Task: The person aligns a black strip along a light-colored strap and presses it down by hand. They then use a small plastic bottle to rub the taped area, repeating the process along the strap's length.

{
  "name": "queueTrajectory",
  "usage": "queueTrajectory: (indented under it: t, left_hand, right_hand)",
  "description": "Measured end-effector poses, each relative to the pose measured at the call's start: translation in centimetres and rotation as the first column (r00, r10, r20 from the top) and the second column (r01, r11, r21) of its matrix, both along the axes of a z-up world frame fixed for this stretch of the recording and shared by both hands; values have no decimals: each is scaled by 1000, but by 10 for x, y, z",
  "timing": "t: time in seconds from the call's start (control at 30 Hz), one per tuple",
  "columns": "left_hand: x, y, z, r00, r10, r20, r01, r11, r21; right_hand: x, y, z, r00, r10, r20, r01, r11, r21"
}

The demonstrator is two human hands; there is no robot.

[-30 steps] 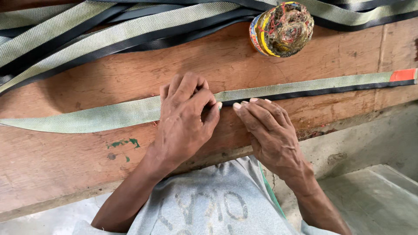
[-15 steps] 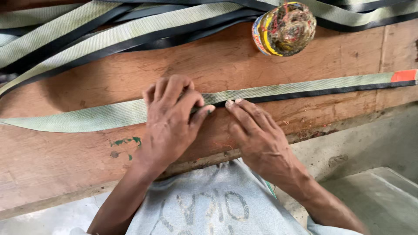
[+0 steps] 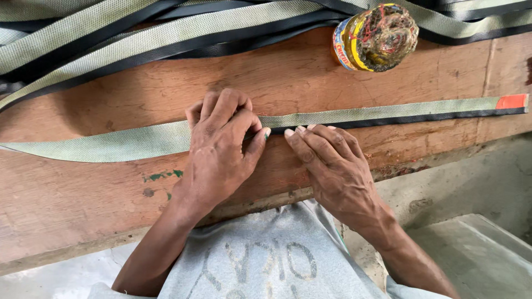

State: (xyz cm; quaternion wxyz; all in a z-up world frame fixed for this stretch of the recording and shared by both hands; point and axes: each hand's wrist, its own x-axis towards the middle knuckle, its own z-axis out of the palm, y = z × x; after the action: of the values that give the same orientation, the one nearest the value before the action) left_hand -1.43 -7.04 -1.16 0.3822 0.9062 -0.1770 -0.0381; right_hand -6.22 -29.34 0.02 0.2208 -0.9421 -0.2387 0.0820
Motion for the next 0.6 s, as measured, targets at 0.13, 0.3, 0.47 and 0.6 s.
queueTrajectory:
  t: [0.13,0.3,0.47,0.6]
  left_hand:
    - [1,0,0,1000,-10,-1,10,1000,4]
    - [-3,2,0,1000,2,31,-3,1000,30]
    - [-3,25,1,1000,-9,23,8,999,38]
    - [-3,33,3,999,-11,-33,12,1000,29]
  right_hand:
    - [-1,3,-2,1000,28,8,-28,999,-16]
    - [-3,16,4,987,133,-86,-135,991,-20]
    - [-1,20,0,992,93,-82,-99,992,-77]
    - [-3,22,0,997,50,-65,-50,999,-1]
